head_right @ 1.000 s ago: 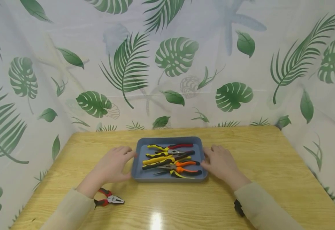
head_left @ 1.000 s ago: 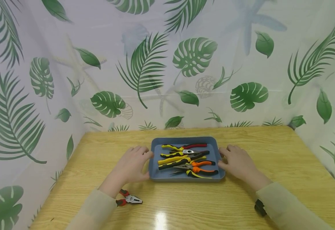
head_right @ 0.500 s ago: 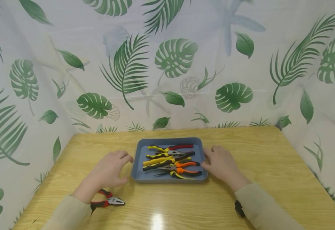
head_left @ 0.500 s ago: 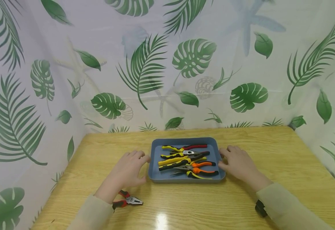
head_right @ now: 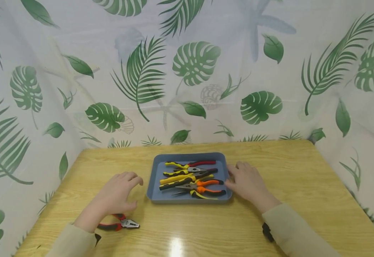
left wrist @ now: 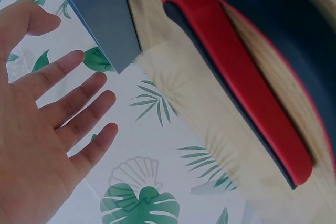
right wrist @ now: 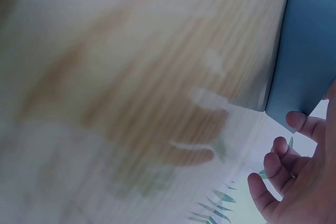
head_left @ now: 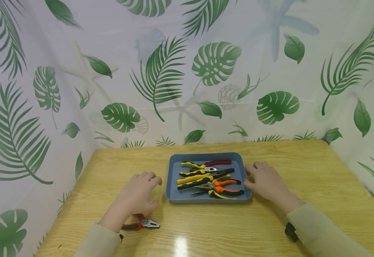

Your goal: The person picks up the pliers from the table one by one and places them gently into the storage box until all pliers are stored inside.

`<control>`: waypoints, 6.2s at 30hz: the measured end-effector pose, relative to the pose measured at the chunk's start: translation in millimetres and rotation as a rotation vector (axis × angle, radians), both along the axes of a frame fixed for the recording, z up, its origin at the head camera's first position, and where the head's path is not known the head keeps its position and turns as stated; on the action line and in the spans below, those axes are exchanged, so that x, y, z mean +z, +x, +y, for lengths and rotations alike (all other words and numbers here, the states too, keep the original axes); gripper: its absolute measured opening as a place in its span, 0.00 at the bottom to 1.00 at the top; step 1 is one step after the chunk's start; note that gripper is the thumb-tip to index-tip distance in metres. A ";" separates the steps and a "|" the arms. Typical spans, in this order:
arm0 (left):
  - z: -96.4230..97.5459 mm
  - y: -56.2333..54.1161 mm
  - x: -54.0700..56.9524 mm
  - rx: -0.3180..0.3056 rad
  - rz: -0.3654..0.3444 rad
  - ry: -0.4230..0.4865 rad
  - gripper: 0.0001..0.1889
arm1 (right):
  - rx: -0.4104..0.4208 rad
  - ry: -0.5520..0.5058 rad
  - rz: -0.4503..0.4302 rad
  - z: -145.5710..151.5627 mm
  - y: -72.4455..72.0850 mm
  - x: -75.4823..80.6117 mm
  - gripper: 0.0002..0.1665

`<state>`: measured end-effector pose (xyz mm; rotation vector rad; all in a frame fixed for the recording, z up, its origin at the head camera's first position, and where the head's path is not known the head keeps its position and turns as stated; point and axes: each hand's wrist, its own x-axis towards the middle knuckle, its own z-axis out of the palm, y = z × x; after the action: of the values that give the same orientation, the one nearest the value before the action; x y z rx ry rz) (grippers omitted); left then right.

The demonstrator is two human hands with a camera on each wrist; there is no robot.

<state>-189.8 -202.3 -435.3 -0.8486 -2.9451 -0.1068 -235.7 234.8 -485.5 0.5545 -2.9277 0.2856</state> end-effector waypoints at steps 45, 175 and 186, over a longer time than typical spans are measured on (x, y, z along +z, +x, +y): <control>-47.4 35.4 -0.2 0.074 -0.012 0.006 0.24 | 0.011 0.014 0.025 -0.9 0.7 1.6 0.13; -57.6 22.1 4.8 -0.020 0.005 0.047 0.28 | 0.014 -0.018 0.021 -0.6 3.2 2.4 0.11; -55.4 14.8 11.1 -0.049 0.057 0.066 0.27 | 0.015 -0.016 0.019 0.0 2.4 2.1 0.12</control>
<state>-175.0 -257.8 -424.2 -0.8994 -2.8519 -0.1785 -233.3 234.7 -483.4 0.5746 -2.9019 0.3034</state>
